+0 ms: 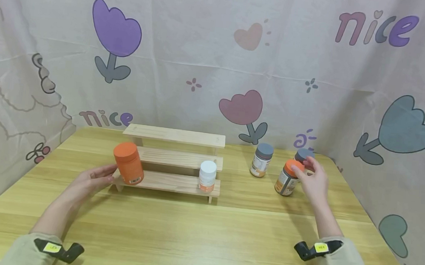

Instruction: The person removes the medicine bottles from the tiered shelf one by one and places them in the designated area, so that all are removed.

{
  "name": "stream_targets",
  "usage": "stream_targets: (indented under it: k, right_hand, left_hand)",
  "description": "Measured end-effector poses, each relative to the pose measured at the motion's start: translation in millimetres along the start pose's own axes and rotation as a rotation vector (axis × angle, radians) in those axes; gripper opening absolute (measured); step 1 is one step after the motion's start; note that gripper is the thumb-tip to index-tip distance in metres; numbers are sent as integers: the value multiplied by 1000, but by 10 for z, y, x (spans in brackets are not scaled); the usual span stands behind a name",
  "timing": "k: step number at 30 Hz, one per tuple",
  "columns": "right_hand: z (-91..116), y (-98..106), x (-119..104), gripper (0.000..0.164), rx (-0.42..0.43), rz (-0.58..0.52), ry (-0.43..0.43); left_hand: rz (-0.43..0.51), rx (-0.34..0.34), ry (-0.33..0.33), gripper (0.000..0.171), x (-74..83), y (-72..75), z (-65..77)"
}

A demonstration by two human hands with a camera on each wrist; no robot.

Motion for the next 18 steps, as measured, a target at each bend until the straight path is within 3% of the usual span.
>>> stream_targets:
  k: [4, 8, 18]
  right_hand:
    - [-25, 43, -128, 66, 19, -6, 18]
    - [-26, 18, -305, 69, -18, -20, 19]
    - [93, -378, -943, 60, -192, -171, 154]
  left_hand:
    - [7, -1, -1, 63, 3, -1, 6]
    - [-2, 0, -2, 63, 5, 0, 11]
    - [-17, 6, 0, 64, -9, 3, 0]
Point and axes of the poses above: each hand's wrist, its own z-axis away from the middle knuckle, its own y-axis out of the back of the hand, x = y × z, the point moved 8 cm from there along -z, towards the middle knuckle, and after that the axes turned 4 degrees about -z, right-handed, at the moved point
